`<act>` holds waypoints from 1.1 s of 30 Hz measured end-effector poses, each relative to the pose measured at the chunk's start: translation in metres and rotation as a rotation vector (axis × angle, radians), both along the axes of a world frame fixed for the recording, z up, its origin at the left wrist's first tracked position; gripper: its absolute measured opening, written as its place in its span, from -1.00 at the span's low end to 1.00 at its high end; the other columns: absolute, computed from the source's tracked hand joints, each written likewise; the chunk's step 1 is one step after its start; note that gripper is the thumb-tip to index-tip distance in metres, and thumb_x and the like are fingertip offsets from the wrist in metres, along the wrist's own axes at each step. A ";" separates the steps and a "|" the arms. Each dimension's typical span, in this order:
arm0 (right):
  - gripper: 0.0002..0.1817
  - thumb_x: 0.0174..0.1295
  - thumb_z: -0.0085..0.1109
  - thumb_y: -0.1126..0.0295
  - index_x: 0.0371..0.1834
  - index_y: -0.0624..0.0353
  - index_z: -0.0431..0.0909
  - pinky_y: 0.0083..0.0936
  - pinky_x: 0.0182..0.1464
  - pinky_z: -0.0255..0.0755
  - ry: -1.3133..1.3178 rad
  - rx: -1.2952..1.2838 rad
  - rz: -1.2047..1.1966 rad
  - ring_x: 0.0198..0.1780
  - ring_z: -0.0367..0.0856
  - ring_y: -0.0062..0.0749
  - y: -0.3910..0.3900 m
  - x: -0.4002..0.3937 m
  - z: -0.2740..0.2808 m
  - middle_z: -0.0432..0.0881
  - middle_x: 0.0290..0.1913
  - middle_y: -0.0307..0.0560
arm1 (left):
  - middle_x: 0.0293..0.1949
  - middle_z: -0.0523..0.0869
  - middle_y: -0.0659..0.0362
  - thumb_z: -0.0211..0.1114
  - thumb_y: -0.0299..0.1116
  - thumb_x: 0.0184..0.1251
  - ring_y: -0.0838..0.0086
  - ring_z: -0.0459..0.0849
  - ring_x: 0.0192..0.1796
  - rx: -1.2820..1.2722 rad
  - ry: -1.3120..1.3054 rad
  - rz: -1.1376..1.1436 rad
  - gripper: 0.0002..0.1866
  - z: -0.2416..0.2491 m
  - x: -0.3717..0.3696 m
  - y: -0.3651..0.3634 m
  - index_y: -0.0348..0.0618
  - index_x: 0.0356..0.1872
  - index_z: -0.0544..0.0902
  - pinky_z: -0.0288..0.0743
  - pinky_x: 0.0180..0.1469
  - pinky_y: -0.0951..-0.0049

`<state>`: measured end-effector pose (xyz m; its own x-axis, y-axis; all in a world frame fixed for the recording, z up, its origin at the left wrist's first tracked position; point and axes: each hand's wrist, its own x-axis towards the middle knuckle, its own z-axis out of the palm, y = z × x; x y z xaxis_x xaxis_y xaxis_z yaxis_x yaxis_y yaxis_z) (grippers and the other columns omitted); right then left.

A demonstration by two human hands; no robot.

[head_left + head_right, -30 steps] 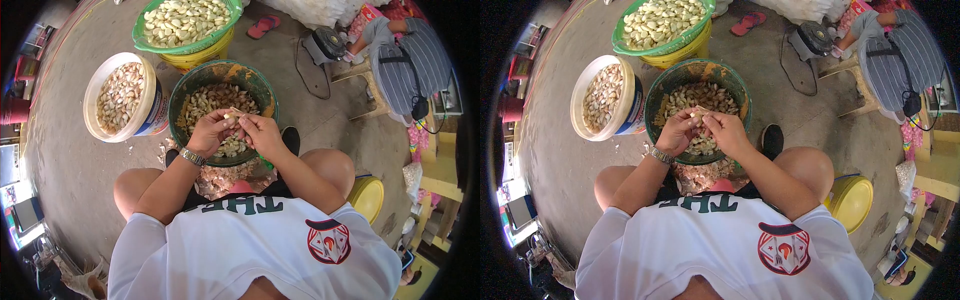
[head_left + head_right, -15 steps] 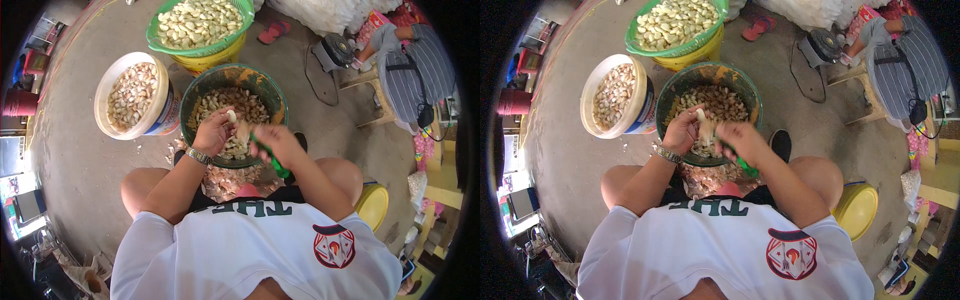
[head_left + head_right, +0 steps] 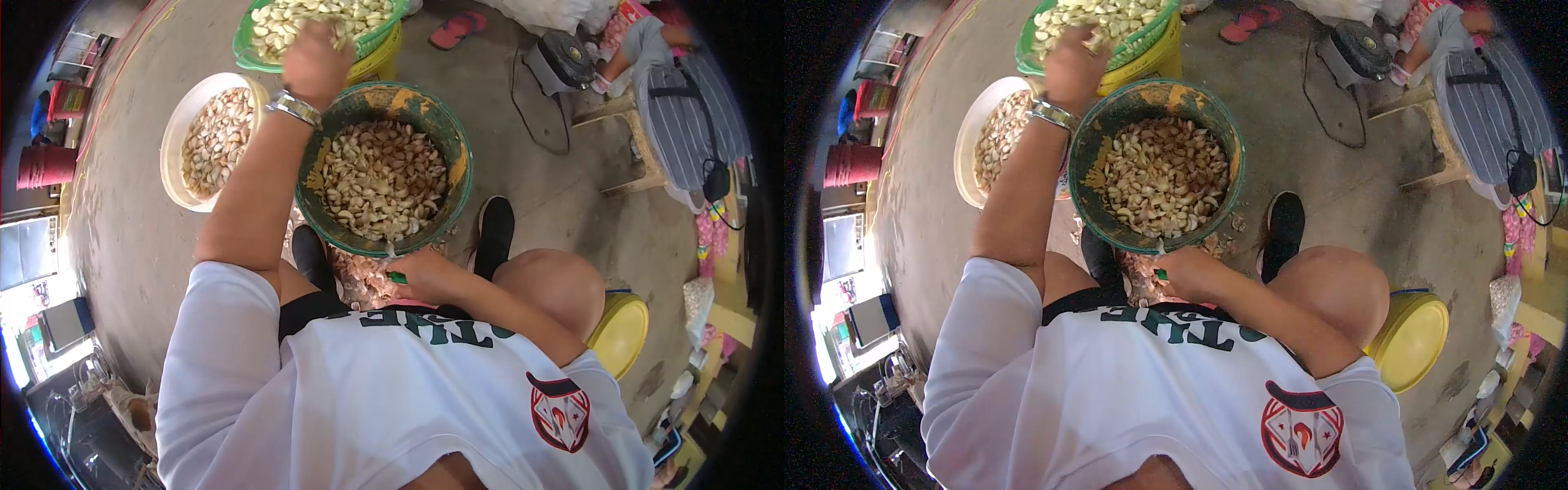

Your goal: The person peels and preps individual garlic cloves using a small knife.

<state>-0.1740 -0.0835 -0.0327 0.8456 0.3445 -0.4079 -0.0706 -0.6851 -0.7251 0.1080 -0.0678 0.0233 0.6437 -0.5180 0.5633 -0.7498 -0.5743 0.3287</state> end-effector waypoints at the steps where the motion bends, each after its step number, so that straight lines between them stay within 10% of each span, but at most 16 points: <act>1: -0.55 -0.04 0.06 0.30 -0.02 0.17 0.38 -0.21 -0.24 0.36 0.007 0.007 0.059 -0.33 0.50 0.01 -0.001 -0.001 0.000 0.52 -0.41 0.18 | -0.36 0.60 0.05 0.19 -0.24 -0.01 0.23 0.59 -0.30 0.100 0.146 -0.152 -0.75 -0.016 -0.013 -0.005 -0.17 -0.34 0.56 0.45 -0.19 0.30; 4: -0.59 -0.05 0.03 0.36 -0.04 0.12 0.42 -0.24 -0.28 0.38 -0.051 0.024 -0.072 -0.35 0.51 -0.02 -0.001 -0.007 -0.016 0.53 -0.40 0.14 | -0.41 0.59 -0.01 0.20 -0.36 -0.06 0.24 0.57 -0.35 0.926 0.541 -0.507 -0.85 -0.089 -0.046 -0.001 -0.12 -0.41 0.59 0.45 -0.22 0.30; 7: -0.70 0.01 -0.10 0.41 -0.15 0.15 0.44 -0.20 -0.30 0.41 0.086 -0.187 -0.273 -0.33 0.54 -0.04 -0.009 -0.004 0.000 0.54 -0.41 0.13 | -0.39 0.58 -0.10 0.22 -0.37 -0.03 0.19 0.57 -0.33 1.431 0.288 -0.686 -0.81 -0.149 -0.080 0.033 -0.29 -0.42 0.58 0.46 -0.21 0.27; 13: -0.72 0.03 -0.17 0.43 -0.21 0.18 0.48 -0.24 -0.35 0.43 0.013 0.003 0.077 -0.34 0.56 -0.11 -0.014 -0.008 0.011 0.54 -0.42 0.12 | -0.26 0.56 -0.08 0.22 -0.41 -0.04 0.24 0.57 -0.33 1.312 0.586 -0.488 -0.80 -0.171 -0.059 0.040 -0.29 -0.37 0.58 0.49 -0.34 0.30; 18: -0.80 -0.04 -0.07 0.43 -0.36 0.22 0.51 -0.25 -0.32 0.43 -0.007 -0.107 -0.094 -0.35 0.56 -0.10 -0.010 -0.015 -0.016 0.54 -0.45 0.15 | -0.27 0.56 -0.05 0.17 -0.45 -0.03 0.26 0.57 -0.34 1.164 0.062 -0.563 -0.82 -0.146 -0.082 0.041 -0.23 -0.35 0.59 0.48 -0.33 0.31; 21: -0.81 -0.01 -0.06 0.41 -0.40 0.27 0.49 -0.28 -0.37 0.42 -0.048 -0.075 -0.239 -0.42 0.56 -0.13 -0.012 -0.006 -0.008 0.53 -0.51 0.14 | -0.41 0.62 0.00 0.07 -0.49 0.05 0.26 0.60 -0.35 1.395 0.359 -0.663 -0.86 -0.139 -0.105 0.026 -0.24 -0.49 0.61 0.49 -0.30 0.35; 24: -0.75 0.10 -0.10 0.31 -0.42 0.31 0.45 -0.36 -0.47 0.37 0.145 0.196 -0.622 -0.54 0.52 -0.25 -0.020 0.009 0.001 0.51 -0.59 0.07 | -0.46 0.63 0.03 0.11 -0.46 0.04 0.25 0.60 -0.37 1.272 0.446 -0.503 -0.88 -0.155 -0.105 0.029 -0.26 -0.49 0.60 0.49 -0.33 0.35; 28: -0.63 0.24 -0.20 0.15 -0.12 0.20 0.43 -0.70 -0.55 0.25 0.266 0.509 -1.041 -0.63 0.28 -0.69 -0.038 0.018 -0.006 0.40 -0.66 -0.23 | -0.53 0.62 0.06 0.18 -0.39 0.07 0.46 0.60 -0.42 0.507 1.183 -0.140 -0.84 -0.113 -0.098 0.035 -0.31 -0.49 0.57 0.48 -0.42 0.46; 33: -0.63 0.23 -0.19 0.21 -0.07 0.23 0.41 -0.59 -0.63 0.26 0.065 0.714 -1.006 -0.68 0.32 -0.59 -0.037 0.026 -0.005 0.44 -0.60 -0.20 | -0.41 0.58 0.18 0.19 -0.46 0.10 0.56 0.55 -0.39 -0.453 2.025 -0.207 -0.80 -0.067 -0.117 0.065 -0.25 -0.23 0.50 0.45 -0.37 0.60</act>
